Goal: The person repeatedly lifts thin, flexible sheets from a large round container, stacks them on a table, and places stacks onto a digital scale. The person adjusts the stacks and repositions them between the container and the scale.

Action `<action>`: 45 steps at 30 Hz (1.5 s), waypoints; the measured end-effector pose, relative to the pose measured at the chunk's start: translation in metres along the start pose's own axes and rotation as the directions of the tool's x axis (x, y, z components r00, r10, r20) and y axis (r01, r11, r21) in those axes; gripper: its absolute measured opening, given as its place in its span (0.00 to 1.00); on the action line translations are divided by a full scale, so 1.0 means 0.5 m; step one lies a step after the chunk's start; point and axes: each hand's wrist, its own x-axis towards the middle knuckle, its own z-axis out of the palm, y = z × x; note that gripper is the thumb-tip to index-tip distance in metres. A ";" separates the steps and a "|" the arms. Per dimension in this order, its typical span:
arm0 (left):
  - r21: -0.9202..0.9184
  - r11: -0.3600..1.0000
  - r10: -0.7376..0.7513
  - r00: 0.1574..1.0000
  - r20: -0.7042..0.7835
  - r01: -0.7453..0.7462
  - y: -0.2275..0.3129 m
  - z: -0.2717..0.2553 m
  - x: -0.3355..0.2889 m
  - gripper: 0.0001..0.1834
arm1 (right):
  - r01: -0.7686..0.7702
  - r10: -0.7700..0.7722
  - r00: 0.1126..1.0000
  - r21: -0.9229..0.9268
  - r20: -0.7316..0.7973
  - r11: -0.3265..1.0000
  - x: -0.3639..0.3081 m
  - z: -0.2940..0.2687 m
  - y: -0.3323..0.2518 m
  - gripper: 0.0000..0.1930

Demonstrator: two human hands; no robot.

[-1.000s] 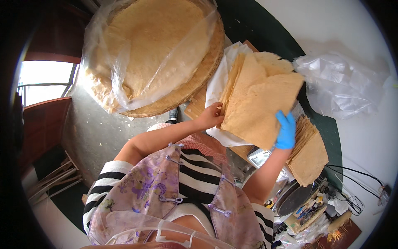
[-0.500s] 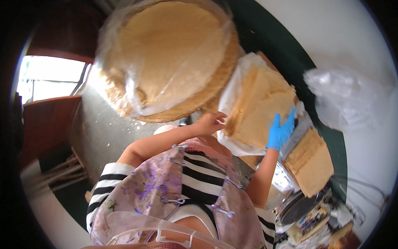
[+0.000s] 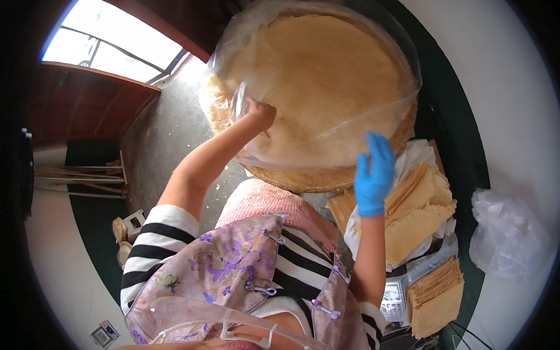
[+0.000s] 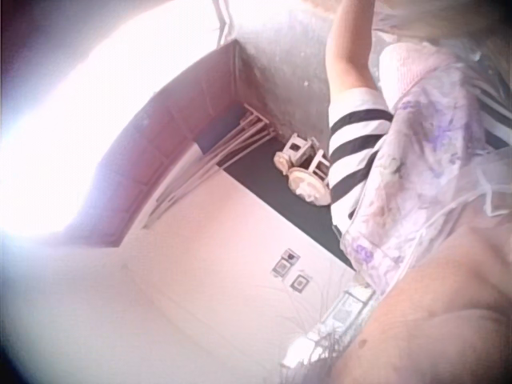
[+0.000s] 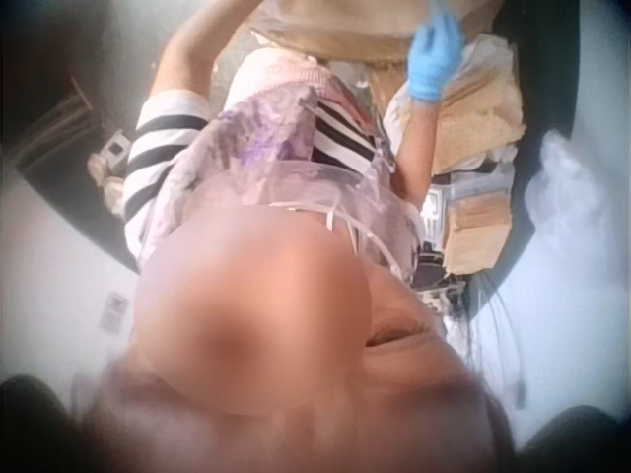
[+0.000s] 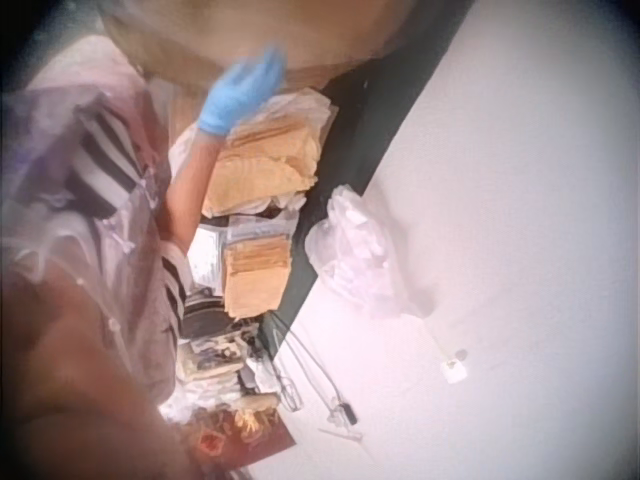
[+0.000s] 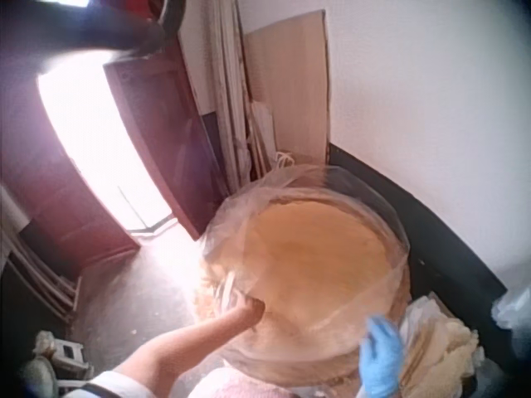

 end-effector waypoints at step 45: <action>-0.599 0.706 -0.080 0.798 -0.597 -0.378 0.054 0.070 0.023 0.38 | -0.421 0.455 0.788 -0.177 0.414 0.890 0.121 0.413 0.014 0.53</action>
